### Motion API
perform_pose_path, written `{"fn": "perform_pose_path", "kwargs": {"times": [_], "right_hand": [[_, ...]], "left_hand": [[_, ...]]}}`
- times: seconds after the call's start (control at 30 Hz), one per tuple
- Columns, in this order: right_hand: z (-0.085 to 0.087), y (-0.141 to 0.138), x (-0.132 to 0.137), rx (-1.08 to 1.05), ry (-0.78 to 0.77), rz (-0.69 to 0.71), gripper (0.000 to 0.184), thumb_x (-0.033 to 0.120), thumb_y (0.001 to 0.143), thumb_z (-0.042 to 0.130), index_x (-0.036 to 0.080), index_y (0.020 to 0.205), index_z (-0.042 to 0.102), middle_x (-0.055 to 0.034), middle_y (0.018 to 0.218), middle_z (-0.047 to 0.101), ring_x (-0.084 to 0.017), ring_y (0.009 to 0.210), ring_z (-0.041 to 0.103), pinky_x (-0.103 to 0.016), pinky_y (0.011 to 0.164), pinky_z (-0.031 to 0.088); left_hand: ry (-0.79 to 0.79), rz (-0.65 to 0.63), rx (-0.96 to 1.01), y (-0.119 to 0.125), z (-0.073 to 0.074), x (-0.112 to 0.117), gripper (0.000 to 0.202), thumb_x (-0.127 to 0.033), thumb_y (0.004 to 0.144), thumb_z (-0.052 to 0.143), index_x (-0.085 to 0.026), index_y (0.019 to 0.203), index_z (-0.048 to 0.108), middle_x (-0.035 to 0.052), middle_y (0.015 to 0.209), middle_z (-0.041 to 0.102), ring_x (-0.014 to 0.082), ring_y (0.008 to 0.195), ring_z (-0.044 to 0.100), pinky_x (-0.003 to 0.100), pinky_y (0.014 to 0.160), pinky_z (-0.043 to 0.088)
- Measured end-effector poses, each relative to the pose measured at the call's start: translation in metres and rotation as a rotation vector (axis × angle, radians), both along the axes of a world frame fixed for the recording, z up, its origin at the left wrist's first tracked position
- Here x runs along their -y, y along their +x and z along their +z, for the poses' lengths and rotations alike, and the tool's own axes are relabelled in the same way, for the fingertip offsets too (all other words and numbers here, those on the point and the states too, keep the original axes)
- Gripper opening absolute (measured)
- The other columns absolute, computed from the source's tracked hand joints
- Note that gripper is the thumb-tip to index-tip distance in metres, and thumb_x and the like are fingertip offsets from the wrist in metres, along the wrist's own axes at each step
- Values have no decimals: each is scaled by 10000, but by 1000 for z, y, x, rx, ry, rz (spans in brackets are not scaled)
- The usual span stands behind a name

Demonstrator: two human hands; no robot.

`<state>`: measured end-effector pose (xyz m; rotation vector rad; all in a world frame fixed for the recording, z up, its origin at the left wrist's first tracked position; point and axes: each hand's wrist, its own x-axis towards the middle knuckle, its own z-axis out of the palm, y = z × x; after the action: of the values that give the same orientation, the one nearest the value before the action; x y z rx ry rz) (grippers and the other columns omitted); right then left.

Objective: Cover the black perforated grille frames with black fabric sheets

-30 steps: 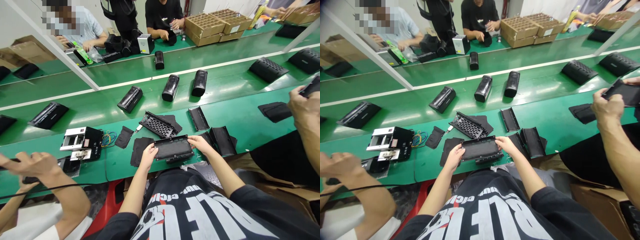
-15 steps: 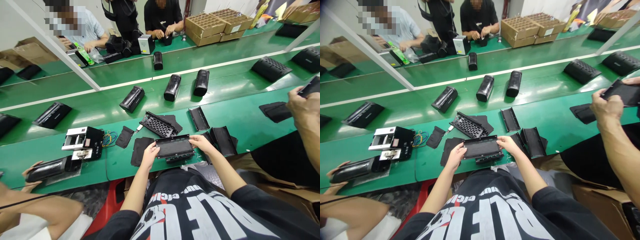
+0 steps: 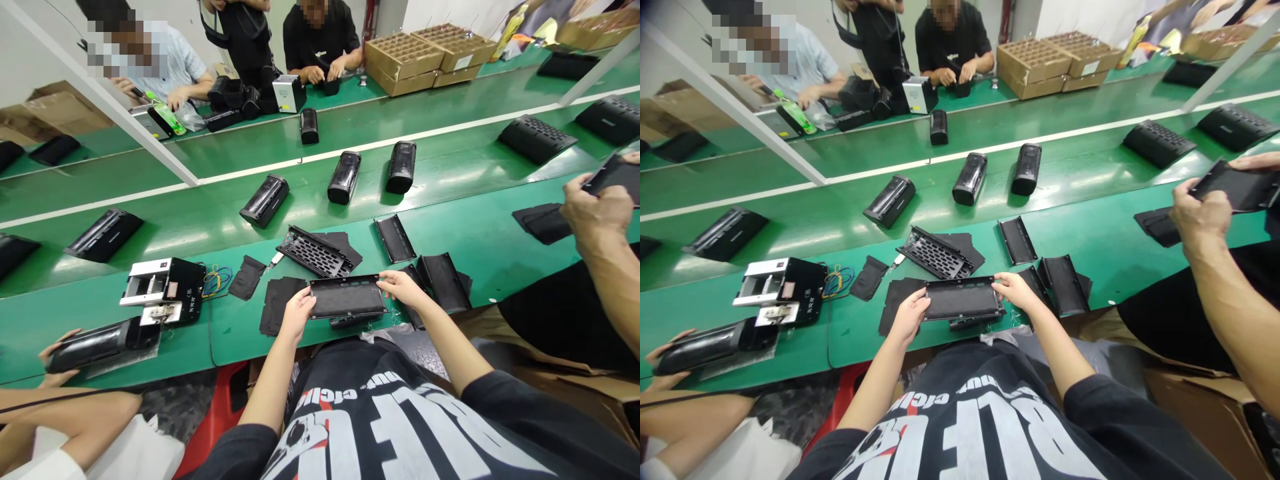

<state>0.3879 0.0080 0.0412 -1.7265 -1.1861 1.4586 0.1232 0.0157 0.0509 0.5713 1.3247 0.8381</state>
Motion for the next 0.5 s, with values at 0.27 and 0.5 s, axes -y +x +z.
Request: {"fn": "perform_pose_path", "kwargs": {"times": [0.27,0.5], "right_hand": [[1,9,0,108,57,66,395,511,706,443,137,664,560,-6,475,546,-93,361,451,-214,383,351],[-5,15,2,83,82,77,418,501,717,440,131,813,609,-8,522,570,-102,398,487,-217,421,392]], "left_hand": [[-11,-22,21,3,0,0,468,-254,546,679,-130,986,578,63,792,643,126,665,588,226,594,453],[20,-16,48,5,-2,-1,408,-250,566,671,-125,947,600,81,875,649,145,741,597,248,674,466]]}}
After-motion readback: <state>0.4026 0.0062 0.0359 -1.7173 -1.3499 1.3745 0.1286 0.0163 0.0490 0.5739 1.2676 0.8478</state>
